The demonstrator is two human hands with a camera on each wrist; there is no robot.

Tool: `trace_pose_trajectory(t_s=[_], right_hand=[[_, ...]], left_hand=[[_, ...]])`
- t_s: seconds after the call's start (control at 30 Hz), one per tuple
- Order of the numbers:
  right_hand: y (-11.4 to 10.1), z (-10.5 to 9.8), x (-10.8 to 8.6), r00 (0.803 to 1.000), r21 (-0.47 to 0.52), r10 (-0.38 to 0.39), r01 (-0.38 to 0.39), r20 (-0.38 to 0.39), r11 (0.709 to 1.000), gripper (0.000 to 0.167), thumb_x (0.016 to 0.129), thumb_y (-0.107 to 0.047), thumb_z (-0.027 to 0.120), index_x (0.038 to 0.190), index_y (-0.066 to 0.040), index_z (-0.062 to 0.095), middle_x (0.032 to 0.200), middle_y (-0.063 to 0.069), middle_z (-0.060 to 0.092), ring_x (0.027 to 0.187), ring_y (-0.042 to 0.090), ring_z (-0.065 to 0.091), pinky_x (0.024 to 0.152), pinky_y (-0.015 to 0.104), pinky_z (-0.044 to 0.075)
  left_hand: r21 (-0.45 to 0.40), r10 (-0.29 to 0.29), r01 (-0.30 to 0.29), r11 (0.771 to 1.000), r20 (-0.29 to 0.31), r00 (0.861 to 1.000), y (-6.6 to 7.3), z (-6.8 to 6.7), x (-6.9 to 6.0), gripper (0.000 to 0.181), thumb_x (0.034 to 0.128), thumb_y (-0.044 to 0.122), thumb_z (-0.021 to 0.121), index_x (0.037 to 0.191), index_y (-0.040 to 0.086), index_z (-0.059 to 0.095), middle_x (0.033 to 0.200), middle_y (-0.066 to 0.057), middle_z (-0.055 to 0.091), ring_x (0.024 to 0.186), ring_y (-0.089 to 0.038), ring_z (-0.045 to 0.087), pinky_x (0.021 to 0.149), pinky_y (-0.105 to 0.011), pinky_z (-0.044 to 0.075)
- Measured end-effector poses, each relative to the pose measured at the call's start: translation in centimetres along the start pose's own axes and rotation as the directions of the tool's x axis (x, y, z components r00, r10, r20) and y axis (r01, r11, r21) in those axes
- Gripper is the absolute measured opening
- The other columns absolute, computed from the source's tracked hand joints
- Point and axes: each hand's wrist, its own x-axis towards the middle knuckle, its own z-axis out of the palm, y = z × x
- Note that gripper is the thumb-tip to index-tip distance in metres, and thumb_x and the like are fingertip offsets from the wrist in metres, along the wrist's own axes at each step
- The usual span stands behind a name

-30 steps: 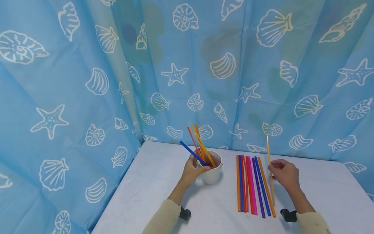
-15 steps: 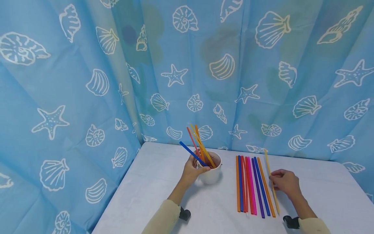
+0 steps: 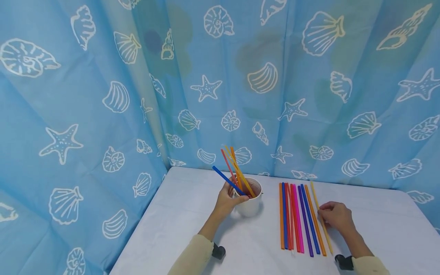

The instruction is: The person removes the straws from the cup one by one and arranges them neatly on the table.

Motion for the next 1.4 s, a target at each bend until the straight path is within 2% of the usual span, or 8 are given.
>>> trace_pose_trajectory(t_s=[0.37,0.63,0.93,1.13,1.4], right_hand=[[0.0,-0.3,0.1,1.000,-0.010,0.005,-0.005,0.010,1.000,0.033,0.089,-0.014,0.065,0.108,0.012,0.058,0.092,0.024,0.061,0.072,0.024,0.060,0.051,0.023,0.054],[0.4,-0.3,0.2,1.000,-0.019,0.016,-0.016,0.009,1.000,0.039,0.093,-0.019,0.060,0.114,0.014,0.055,0.088,0.021,0.060,0.072,0.024,0.060,0.055,0.027,0.056],[1.0,-0.7,-0.2,1.000,-0.030,0.021,-0.021,-0.009,0.999,0.043,0.095,-0.022,0.060,0.116,0.015,0.055,0.087,0.020,0.061,0.072,0.024,0.059,0.055,0.028,0.057],[1.0,-0.9,-0.4,1.000,-0.020,-0.007,0.007,-0.031,1.000,0.042,0.096,-0.023,0.058,0.116,0.014,0.056,0.090,0.020,0.062,0.073,0.024,0.059,0.056,0.028,0.057],[0.7,-0.8,-0.8,0.994,-0.009,-0.078,0.078,-0.075,0.997,0.042,0.098,-0.025,0.057,0.118,0.012,0.057,0.101,0.025,0.063,0.079,0.026,0.062,0.063,0.033,0.059]], left_hand=[[-0.008,0.006,-0.006,1.000,0.013,1.000,0.5,0.1,0.1,0.083,0.0827,0.027,0.080,0.151,0.022,0.034,0.155,-0.004,0.033,0.143,-0.026,0.029,0.111,-0.039,0.031],[-0.012,0.007,-0.007,1.000,0.011,1.000,0.4,0.1,0.0,0.082,0.0836,0.025,0.079,0.151,0.021,0.032,0.156,-0.004,0.032,0.144,-0.025,0.029,0.112,-0.039,0.030],[-0.008,-0.037,0.037,0.999,0.025,0.999,0.8,0.0,-0.2,0.083,0.0846,0.017,0.078,0.152,0.013,0.030,0.156,-0.008,0.031,0.144,-0.026,0.028,0.112,-0.039,0.030],[-0.015,-0.017,0.018,1.000,0.016,1.000,0.4,-0.1,-0.2,0.083,0.0842,0.019,0.078,0.152,0.017,0.031,0.156,-0.006,0.032,0.144,-0.024,0.028,0.112,-0.038,0.029],[-0.017,0.021,-0.021,1.000,0.011,1.000,0.0,0.1,-0.3,0.081,0.0835,0.027,0.079,0.151,0.020,0.034,0.155,-0.003,0.034,0.143,-0.025,0.029,0.112,-0.040,0.031]])
